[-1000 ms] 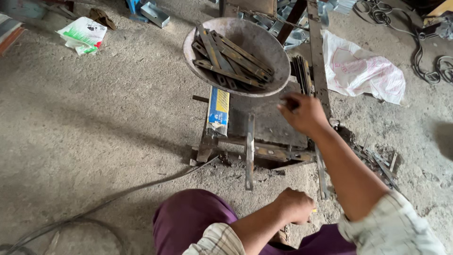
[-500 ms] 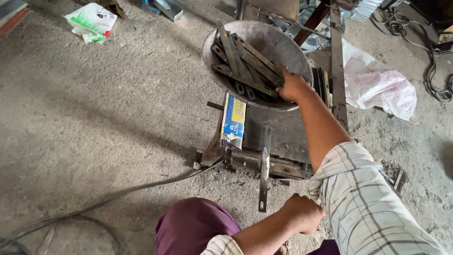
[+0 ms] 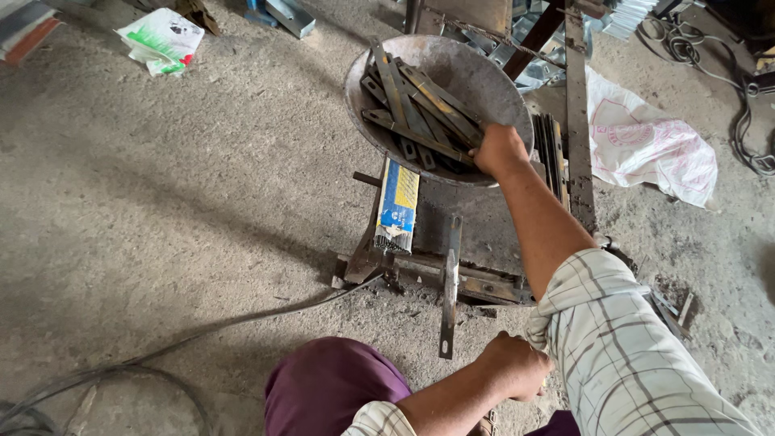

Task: The person sits on the floor and welds small metal brackets using a handheld welding torch. They pick up brackets from a bowl, position them on a metal jig, and weld them, creating sparks. The person repeats this process for several brackets.

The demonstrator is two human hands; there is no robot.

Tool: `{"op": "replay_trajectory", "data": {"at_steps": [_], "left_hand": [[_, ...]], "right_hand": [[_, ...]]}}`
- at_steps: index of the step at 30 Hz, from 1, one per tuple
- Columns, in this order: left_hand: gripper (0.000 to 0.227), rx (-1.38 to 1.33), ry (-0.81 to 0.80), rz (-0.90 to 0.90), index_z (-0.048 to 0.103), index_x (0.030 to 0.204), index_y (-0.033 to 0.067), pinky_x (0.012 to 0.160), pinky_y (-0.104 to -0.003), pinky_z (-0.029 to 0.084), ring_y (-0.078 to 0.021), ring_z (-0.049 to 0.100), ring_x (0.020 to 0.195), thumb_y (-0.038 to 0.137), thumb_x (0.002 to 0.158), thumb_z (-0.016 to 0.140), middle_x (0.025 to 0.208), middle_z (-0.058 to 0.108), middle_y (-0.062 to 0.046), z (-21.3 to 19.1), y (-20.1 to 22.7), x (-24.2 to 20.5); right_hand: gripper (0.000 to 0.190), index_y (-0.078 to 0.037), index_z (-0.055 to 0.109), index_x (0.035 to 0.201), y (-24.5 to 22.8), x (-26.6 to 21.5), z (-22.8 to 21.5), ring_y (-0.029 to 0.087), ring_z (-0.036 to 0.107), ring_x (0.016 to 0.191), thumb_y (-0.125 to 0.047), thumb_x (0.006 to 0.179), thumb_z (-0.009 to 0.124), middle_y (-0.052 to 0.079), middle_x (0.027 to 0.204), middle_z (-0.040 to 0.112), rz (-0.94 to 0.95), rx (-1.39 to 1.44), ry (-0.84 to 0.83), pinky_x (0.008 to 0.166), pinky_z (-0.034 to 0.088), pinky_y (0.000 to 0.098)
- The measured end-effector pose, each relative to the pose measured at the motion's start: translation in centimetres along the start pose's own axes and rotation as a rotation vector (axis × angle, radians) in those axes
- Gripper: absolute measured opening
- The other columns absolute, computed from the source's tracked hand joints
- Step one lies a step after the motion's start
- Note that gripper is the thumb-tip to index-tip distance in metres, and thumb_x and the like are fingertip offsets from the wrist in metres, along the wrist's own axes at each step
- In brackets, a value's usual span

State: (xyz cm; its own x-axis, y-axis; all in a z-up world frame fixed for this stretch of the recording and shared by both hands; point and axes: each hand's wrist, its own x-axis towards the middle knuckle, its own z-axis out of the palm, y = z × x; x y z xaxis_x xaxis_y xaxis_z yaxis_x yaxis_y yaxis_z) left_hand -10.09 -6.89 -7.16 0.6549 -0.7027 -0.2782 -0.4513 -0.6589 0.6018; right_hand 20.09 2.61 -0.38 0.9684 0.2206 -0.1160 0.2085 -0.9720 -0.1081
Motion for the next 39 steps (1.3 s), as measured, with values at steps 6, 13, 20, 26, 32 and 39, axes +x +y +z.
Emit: {"op": "replay_trajectory", "data": {"at_steps": [6, 13, 20, 26, 32, 39], "left_hand": [[0.038, 0.036, 0.038, -0.005, 0.069, 0.101, 0.0036, 0.085, -0.046, 0.059, -0.0211, 0.073, 0.075, 0.037, 0.085, 0.079, 0.082, 0.075, -0.009, 0.2, -0.1, -0.3], [0.031, -0.221, 0.138, -0.111, 0.072, 0.101, 0.0055, 0.067, -0.039, 0.061, -0.0182, 0.064, 0.065, 0.035, 0.100, 0.063, 0.080, 0.071, -0.009, -2.3, 1.0, -2.0], [0.049, -1.424, 0.782, -0.204, 0.063, 0.137, 0.0181, 0.049, -0.026, 0.053, -0.0044, 0.068, 0.072, 0.047, 0.103, 0.043, 0.109, 0.064, 0.011, 0.9, -2.2, 2.8], [0.054, -1.026, 0.792, -0.419, 0.068, 0.130, 0.0025, 0.035, -0.025, 0.041, -0.0098, 0.056, 0.047, 0.048, 0.102, 0.060, 0.075, 0.072, -0.014, 6.5, -6.0, 5.5], [0.048, -0.929, 0.674, -0.681, 0.059, 0.136, 0.0041, 0.033, -0.028, 0.033, -0.0109, 0.049, 0.045, 0.042, 0.107, 0.051, 0.077, 0.071, -0.011, 2.4, -4.3, -0.7], [0.044, -0.363, 1.035, -0.577, 0.065, 0.126, -0.0028, 0.072, -0.040, 0.060, -0.0290, 0.072, 0.080, 0.016, 0.086, 0.068, 0.098, 0.073, -0.020, -1.9, -4.3, -9.0]], "right_hand": [[0.047, -0.005, 0.068, 0.123, -0.7, -1.4, -0.3, 0.042, 0.066, 0.112, -0.025, 0.083, 0.081, 0.025, 0.119, 0.069, -0.125, -0.106, 0.075, 0.096, 0.055, 0.0471], [0.034, -0.001, 0.073, 0.113, 3.0, -3.9, -3.8, 0.041, 0.071, 0.095, -0.031, 0.101, 0.062, 0.027, 0.103, 0.071, -0.132, 0.088, 0.081, 0.086, 0.056, 0.0494], [0.041, -0.010, 0.079, 0.097, 13.6, -20.7, -4.8, 0.017, 0.060, 0.064, -0.044, 0.102, 0.056, 0.010, 0.084, 0.077, 0.369, 0.499, -0.110, 0.066, 0.050, 0.0421], [0.029, 0.012, 0.067, 0.117, 17.1, -33.1, 6.4, 0.032, 0.073, 0.092, -0.004, 0.093, 0.065, 0.023, 0.101, 0.074, 0.653, 1.476, -0.251, 0.083, 0.063, 0.0442], [0.035, 0.006, 0.062, 0.126, 20.0, -34.6, 8.8, 0.027, 0.072, 0.087, -0.011, 0.095, 0.060, 0.018, 0.099, 0.074, 0.668, 1.790, -0.166, 0.083, 0.062, 0.0413], [0.018, 0.001, 0.061, 0.107, 20.5, -37.1, 6.3, 0.023, 0.066, 0.070, -0.012, 0.094, 0.063, 0.012, 0.083, 0.066, 0.194, 1.937, -0.087, 0.063, 0.057, 0.0383]]}}
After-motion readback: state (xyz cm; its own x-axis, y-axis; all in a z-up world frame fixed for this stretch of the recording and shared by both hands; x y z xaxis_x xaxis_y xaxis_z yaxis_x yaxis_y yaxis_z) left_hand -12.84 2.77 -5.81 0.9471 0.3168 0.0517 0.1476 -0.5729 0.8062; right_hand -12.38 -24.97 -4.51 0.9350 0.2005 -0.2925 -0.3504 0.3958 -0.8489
